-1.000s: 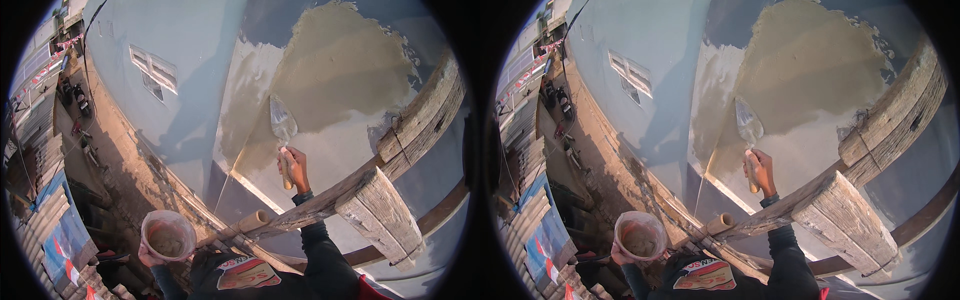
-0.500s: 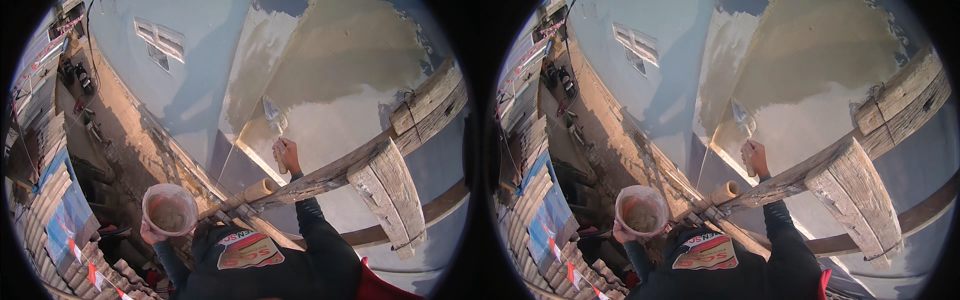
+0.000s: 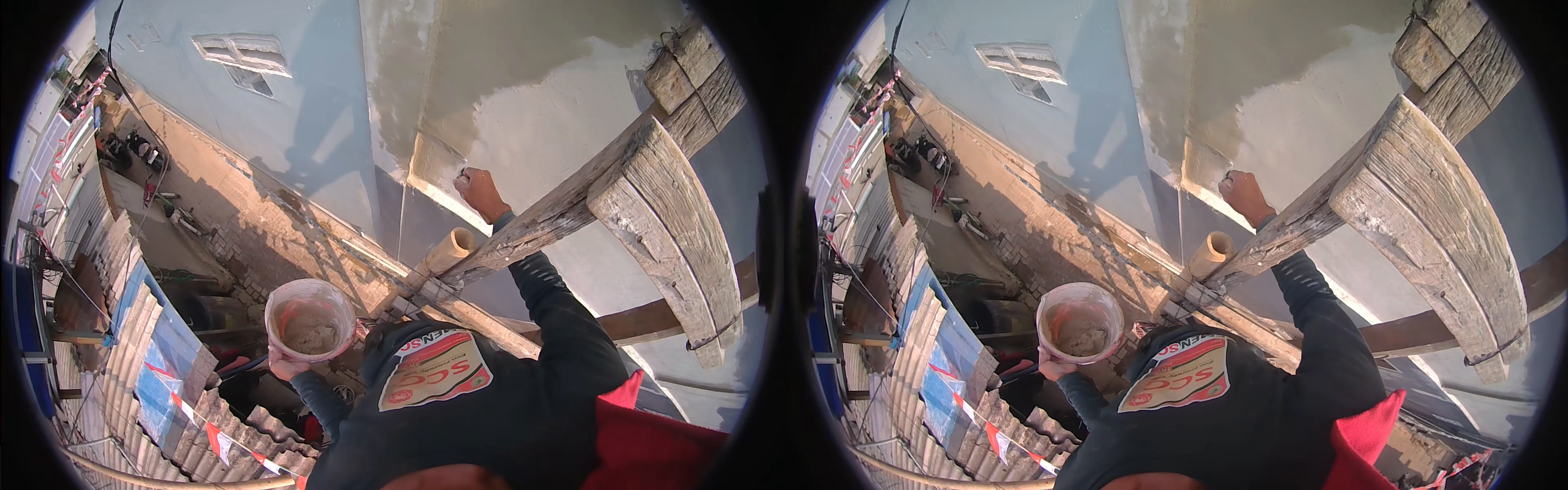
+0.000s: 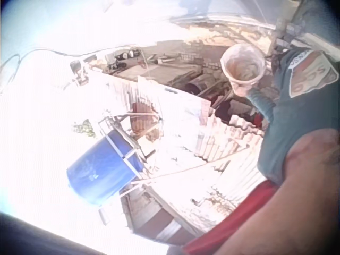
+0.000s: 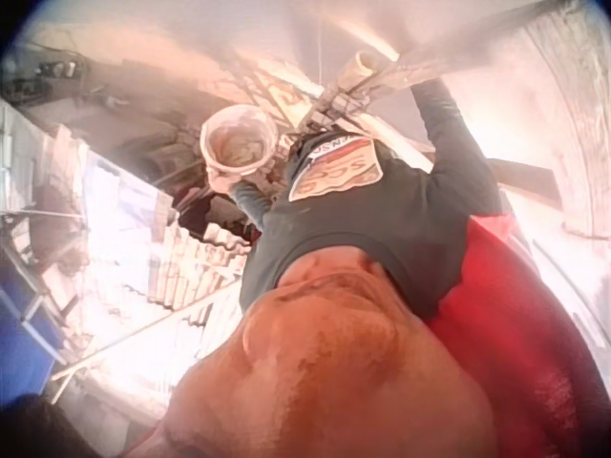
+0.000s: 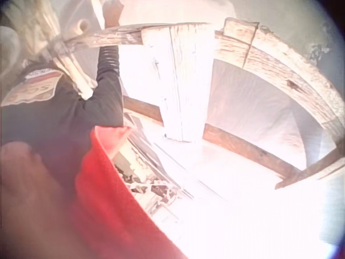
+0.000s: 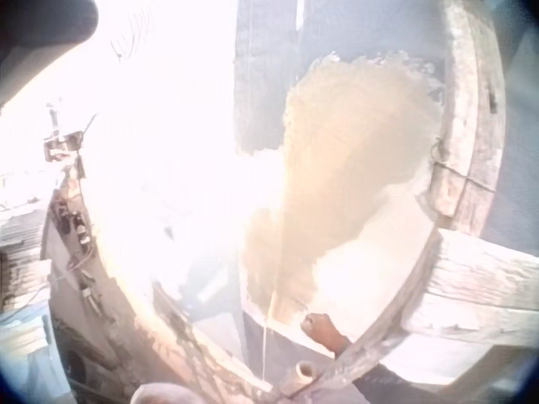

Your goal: The person scoops plaster from a bucket with a trowel and applies it onto the exterior wall surface, smoothing it across the wall.

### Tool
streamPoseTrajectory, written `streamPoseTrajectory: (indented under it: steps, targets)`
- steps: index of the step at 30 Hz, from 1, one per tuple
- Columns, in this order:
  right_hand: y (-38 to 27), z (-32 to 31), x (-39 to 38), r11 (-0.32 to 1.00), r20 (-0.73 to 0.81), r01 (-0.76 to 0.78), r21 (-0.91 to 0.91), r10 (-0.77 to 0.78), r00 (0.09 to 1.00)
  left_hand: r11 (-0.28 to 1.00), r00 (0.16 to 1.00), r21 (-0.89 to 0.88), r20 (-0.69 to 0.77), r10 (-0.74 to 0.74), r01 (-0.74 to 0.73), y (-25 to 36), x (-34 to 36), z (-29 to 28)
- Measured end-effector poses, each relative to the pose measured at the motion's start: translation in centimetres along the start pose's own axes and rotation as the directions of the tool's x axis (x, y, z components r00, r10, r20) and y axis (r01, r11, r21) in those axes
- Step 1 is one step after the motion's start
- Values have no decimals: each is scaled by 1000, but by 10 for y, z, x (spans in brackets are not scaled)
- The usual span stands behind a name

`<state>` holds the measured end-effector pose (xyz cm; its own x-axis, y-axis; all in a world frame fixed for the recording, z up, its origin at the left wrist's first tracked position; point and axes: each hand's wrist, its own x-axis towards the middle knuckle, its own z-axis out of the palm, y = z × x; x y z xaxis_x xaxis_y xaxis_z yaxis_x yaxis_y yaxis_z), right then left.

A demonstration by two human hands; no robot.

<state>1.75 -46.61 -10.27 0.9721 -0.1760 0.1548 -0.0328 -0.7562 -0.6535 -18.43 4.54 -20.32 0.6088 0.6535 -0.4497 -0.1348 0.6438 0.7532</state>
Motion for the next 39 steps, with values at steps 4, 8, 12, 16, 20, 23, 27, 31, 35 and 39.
streamPoseTrajectory:
  steps: [4,8,12,16,20,23,27,31,35,39]
  targets:
    - [-13,-21,5,998,-17,59,2,-59,998,1000,1000,16,-2,3,-3,3,0,1]
    - [-30,-41,0,987,-46,101,123,-96,994,995,996,74,-65,68,-63,4,1,-12]
    - [-28,-33,0,982,138,-43,186,18,990,996,998,57,-2,62,-62,4,-1,-10]
    - [-14,-19,8,964,249,-182,196,131,960,1000,1000,17,-15,17,-17,3,2,-14]
    - [-19,-22,26,963,239,-189,191,141,961,990,998,123,-12,68,-66,2,-4,-11]
    - [-44,-38,35,967,143,-82,239,49,988,1000,999,-5,-40,-6,6,6,-12,-6]
    - [-88,-65,29,943,-48,43,331,-29,998,998,998,10,-16,56,-55,4,-8,-20]
    - [-60,-53,37,883,101,-71,464,27,995,997,997,14,16,76,-76,4,-12,-12]
    - [8,16,36,905,328,-249,346,132,935,999,990,-9,135,40,-39,4,-8,-9]
    - [6,35,20,959,248,-198,202,146,958,999,997,1,61,46,-46,7,-20,6]
